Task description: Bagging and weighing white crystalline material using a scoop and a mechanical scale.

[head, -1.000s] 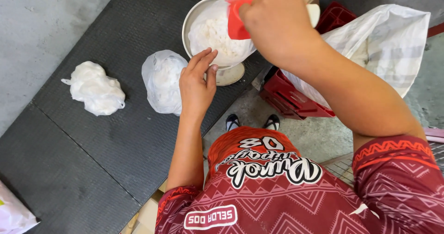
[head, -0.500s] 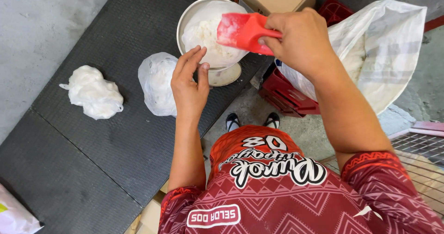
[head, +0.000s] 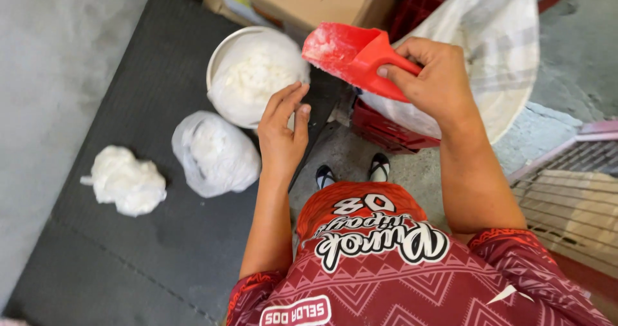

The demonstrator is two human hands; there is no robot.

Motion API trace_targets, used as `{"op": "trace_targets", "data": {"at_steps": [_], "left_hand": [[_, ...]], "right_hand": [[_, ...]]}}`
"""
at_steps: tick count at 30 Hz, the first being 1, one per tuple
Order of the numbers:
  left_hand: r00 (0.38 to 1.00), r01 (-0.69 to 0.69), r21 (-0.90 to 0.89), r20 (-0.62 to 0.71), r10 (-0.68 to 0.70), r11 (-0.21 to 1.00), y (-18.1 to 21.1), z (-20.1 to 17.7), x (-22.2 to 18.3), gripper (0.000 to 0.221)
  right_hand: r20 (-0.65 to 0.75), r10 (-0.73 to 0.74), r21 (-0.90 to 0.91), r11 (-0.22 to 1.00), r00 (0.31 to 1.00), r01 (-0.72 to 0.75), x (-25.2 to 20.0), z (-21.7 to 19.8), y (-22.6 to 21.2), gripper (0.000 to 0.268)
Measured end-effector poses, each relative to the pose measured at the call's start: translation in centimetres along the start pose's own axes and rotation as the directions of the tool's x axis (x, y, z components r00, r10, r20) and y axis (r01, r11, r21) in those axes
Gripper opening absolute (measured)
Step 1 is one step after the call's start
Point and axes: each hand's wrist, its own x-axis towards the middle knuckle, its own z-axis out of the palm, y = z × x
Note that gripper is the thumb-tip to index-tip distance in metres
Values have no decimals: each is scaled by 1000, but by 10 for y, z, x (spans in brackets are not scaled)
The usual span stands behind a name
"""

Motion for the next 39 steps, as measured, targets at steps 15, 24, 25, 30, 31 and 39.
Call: {"op": "trace_targets", "data": {"at_steps": [15,24,25,30,31,39], "left_hand": [[967,-21,-183,246,67,983,44,101,30,31],[952,24,-161,304,26,987,67,157,27,29],[954,28,-158,299,20,987,71,161,27,29],[960,-99,-84,255,117,992,76,186,19,30],[962,-92,-75,249,107,993,78,189,19,30],[964,-65,-20,256,67,998,84,199,10,34]], "right_hand": [[-340,195,-31,975,920,-218,-62,-117,60,16],[-398,250,-221,908,883,-356,-74,-146,97,25],[-390,247,-223,909,887,-351,-74,-145,103,25],[-206,244,-464,828,948,-314,-67,-133,129,28],[-194,241,-462,833,951,-305,-65,-129,132,28],[24,258,-441,870,966,-222,-52,-100,138,23]]}}
